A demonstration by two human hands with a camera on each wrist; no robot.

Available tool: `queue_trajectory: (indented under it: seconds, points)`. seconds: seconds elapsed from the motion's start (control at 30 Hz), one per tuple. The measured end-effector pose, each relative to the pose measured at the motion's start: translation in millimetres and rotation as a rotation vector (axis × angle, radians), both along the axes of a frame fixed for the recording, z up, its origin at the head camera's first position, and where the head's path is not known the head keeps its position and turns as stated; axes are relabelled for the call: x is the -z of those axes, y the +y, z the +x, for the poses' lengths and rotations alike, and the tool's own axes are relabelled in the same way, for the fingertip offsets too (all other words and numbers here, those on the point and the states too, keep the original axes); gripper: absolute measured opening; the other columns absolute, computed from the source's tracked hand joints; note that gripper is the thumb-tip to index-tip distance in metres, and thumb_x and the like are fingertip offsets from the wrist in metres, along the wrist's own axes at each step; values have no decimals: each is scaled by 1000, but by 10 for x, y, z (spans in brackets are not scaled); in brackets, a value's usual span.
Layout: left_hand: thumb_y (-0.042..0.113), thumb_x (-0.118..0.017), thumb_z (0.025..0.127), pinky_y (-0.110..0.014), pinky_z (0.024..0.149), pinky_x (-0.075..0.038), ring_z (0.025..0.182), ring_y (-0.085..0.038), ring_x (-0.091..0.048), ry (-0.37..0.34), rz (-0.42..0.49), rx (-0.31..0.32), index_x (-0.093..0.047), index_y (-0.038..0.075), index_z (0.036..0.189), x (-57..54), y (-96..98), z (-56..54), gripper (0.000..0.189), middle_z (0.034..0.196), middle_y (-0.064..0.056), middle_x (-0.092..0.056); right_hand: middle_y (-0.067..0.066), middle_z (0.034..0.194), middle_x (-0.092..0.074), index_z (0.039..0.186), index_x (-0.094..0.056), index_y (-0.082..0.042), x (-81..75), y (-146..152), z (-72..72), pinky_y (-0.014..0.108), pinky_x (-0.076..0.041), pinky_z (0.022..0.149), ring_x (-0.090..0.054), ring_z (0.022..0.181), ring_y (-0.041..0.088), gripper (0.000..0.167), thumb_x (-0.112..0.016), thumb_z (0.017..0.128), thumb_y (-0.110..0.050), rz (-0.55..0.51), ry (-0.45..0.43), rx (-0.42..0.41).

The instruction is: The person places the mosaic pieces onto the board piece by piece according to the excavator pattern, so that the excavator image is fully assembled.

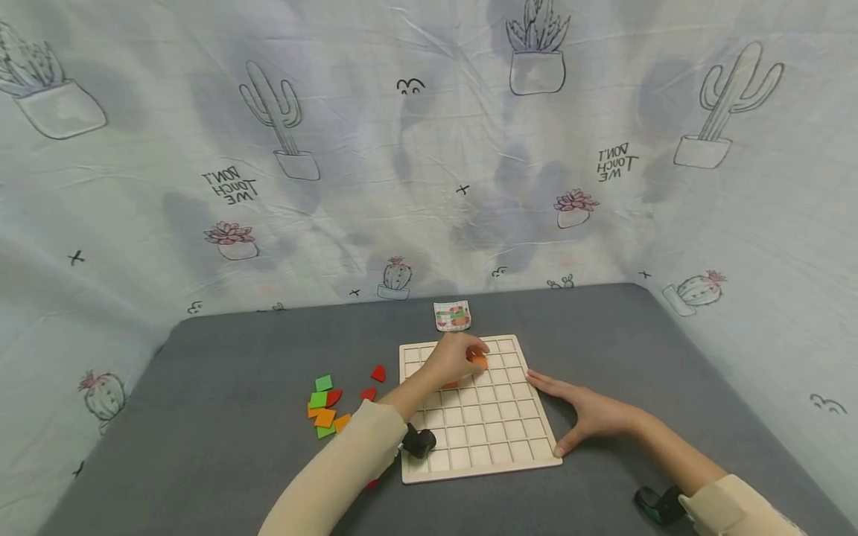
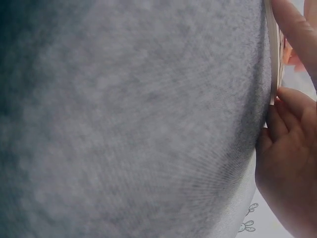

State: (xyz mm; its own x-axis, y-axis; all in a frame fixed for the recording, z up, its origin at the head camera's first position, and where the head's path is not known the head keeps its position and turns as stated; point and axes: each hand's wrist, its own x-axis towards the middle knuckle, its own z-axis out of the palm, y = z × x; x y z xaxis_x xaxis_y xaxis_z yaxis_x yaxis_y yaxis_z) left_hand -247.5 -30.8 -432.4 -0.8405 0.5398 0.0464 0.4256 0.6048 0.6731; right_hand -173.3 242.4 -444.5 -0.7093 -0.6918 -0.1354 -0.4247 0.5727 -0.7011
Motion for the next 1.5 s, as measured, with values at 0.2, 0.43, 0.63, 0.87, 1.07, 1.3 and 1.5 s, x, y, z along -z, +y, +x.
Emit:
queue_trajectory:
  seconds: [0.2,0.43,0.63,0.87,1.07,1.3,1.5]
  points:
    - [12,-76,76,-19,66,-46,76,-9,-57,42,-73,-23,-70,11,103,1,17,-13,28,91,-1,-68,14,153,-15,148,-18,-9,-21,-15,-3,44,-28,104,-18,135,41,111,-80,63,-46,1,15,1]
    - [14,-76,76,-21,68,-46,81,-11,-58,25,-82,-38,-69,12,104,-13,6,-26,29,95,-1,-68,14,153,-16,148,-19,-9,-38,-17,3,38,-28,106,-19,135,41,111,-80,63,-45,-8,31,-2]
    - [12,-76,75,-21,71,-47,84,-13,-60,14,-53,-40,-70,11,103,14,0,-19,28,95,-1,-69,14,153,-16,148,-19,-9,-23,-14,8,34,-27,106,-20,135,40,111,-79,63,-47,-4,44,-2]
    - [14,-75,77,-25,75,-49,91,-17,-61,-51,23,-25,-69,10,108,2,-71,-13,32,102,-4,-68,14,153,-16,148,-19,-9,-16,-15,13,35,-28,106,-20,135,40,111,-79,63,-47,-3,41,-4]
    - [19,-71,81,-28,78,-49,97,-20,-60,-106,109,-15,-66,10,114,-115,-297,-5,34,110,-6,-66,14,153,-16,148,-19,-9,-17,-21,16,35,-27,106,-20,135,40,111,-79,63,-47,-2,36,-2]
    - [17,-70,82,-32,85,-49,103,-25,-60,-122,191,-32,-63,5,117,-262,-693,61,38,115,-11,-63,13,153,-16,148,-19,-9,-23,-5,21,35,-28,105,-19,135,39,112,-80,62,-47,3,34,14]
    - [16,-70,82,-36,87,-48,103,-27,-60,-101,185,-90,-63,5,118,-254,-1062,134,39,115,-11,-64,14,153,-16,148,-19,-9,-16,-4,31,35,-28,105,-19,135,38,112,-80,62,-47,1,33,11]
